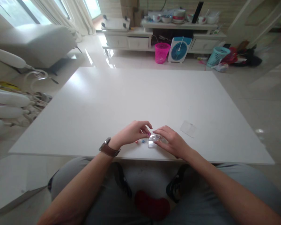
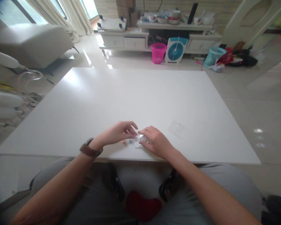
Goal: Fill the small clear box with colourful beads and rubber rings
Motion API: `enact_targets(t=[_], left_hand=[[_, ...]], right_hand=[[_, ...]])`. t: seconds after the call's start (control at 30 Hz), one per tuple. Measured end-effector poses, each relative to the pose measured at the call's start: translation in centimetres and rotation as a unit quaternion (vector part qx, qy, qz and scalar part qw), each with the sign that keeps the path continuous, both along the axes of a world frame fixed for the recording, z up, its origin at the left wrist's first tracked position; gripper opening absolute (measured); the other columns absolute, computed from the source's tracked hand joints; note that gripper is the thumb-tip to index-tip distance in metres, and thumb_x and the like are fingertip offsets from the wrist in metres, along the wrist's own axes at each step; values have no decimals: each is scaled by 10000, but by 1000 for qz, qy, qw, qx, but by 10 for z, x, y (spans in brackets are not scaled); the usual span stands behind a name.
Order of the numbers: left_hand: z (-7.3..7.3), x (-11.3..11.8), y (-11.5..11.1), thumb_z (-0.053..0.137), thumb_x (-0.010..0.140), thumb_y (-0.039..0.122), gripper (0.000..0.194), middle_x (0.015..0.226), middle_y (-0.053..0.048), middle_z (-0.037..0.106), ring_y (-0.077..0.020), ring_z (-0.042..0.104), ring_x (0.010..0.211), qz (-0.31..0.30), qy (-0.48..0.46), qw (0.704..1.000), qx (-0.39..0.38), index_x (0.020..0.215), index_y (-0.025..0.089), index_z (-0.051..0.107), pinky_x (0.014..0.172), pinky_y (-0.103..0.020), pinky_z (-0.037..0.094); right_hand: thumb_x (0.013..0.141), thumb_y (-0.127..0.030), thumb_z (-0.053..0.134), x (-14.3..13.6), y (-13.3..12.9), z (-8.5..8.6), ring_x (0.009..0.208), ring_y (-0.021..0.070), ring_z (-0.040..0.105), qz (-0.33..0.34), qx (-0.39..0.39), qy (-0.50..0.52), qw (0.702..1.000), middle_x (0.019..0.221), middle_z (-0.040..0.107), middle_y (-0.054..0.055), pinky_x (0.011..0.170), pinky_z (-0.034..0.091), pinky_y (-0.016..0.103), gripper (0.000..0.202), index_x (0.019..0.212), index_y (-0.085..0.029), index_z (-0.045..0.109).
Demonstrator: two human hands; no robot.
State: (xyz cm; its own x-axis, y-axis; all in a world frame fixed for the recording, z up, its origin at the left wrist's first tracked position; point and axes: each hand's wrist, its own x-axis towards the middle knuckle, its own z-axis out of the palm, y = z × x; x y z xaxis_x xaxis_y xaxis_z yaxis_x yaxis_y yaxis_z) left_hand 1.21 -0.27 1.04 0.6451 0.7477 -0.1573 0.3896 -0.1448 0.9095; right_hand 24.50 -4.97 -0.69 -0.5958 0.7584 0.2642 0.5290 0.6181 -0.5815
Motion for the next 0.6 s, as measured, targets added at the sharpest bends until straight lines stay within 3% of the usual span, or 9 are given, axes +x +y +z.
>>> enact_targets(t=[0.13,0.3,0.6], left_hand=[[-1,6,-3,703,833,244,258,891,-58,762,-152,689,760,-24,-46,996,-70,1054,173,588,654,-232,504],[-2,9,-3,739,806,277,327,855,-66,760,-168,691,770,-25,-70,992,-103,1067,165,576,653,-237,485],[2,10,-3,751,788,269,300,847,-69,762,-158,693,756,-37,-78,984,-156,1021,153,601,625,-225,484]], right_hand=[[955,-218,594,-7,-4,-6,950,226,602,-1,11,76,997,1013,666,77,819,508,374,181,1133,-225,630],[950,-173,582,-9,-7,-10,915,202,624,-7,0,117,993,996,667,69,789,514,342,185,1112,-227,655],[965,-280,569,-9,-13,0,872,204,654,-28,-27,133,990,946,702,69,774,535,350,131,986,-232,689]])
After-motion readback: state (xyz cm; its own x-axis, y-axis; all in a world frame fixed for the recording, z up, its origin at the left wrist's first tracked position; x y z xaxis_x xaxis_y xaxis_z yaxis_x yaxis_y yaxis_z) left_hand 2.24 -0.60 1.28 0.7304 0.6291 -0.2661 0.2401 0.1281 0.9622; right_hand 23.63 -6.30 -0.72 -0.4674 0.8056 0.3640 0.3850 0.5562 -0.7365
